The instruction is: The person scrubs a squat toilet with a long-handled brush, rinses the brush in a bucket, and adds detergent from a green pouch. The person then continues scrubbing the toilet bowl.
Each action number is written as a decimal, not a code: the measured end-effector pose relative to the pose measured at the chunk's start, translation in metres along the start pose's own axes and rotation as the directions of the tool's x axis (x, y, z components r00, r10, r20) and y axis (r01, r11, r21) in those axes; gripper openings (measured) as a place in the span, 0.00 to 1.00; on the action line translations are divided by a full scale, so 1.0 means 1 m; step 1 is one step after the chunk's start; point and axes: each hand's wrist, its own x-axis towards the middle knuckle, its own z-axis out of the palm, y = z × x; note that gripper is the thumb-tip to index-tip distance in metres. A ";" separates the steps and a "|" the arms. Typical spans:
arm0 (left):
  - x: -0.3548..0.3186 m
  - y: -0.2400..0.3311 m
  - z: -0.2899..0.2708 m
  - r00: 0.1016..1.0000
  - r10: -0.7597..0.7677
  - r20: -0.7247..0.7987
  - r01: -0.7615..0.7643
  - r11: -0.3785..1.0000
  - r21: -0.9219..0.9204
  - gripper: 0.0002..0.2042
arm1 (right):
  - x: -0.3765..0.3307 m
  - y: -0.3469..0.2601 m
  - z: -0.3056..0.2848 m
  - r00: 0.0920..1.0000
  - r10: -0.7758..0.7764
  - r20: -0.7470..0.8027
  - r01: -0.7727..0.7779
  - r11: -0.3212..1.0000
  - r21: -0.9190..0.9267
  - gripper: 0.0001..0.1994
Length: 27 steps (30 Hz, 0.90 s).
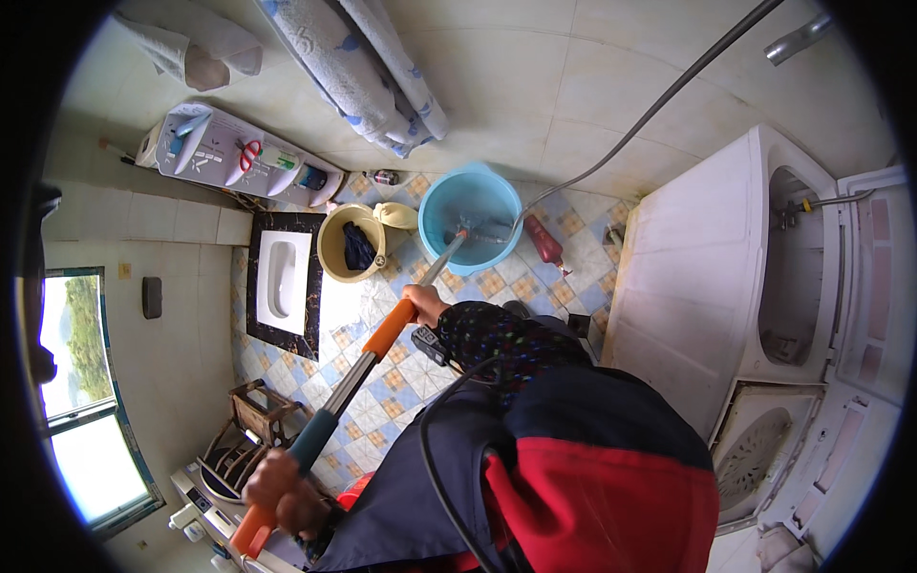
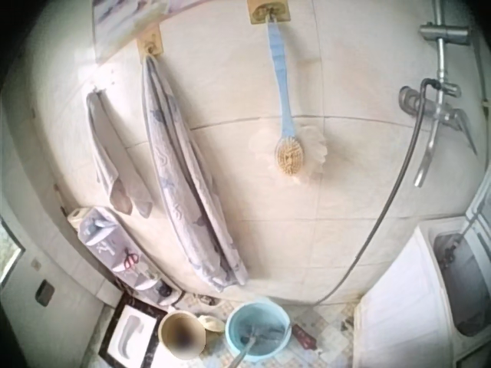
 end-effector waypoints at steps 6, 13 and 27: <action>0.003 -0.006 0.007 0.996 0.033 -0.081 -0.024 0.994 0.111 0.09 | 0.007 -0.008 0.004 0.999 -0.036 0.011 0.035 0.998 0.051 0.06; 0.005 -0.011 0.000 1.000 0.019 -0.022 -0.017 0.998 0.054 0.11 | 0.010 -0.015 0.002 1.000 0.007 -0.007 -0.007 1.000 0.014 0.07; 0.006 -0.016 0.011 0.986 0.026 0.165 -0.039 0.996 0.075 0.11 | 0.017 -0.026 -0.003 1.000 0.015 -0.024 -0.015 1.000 -0.013 0.06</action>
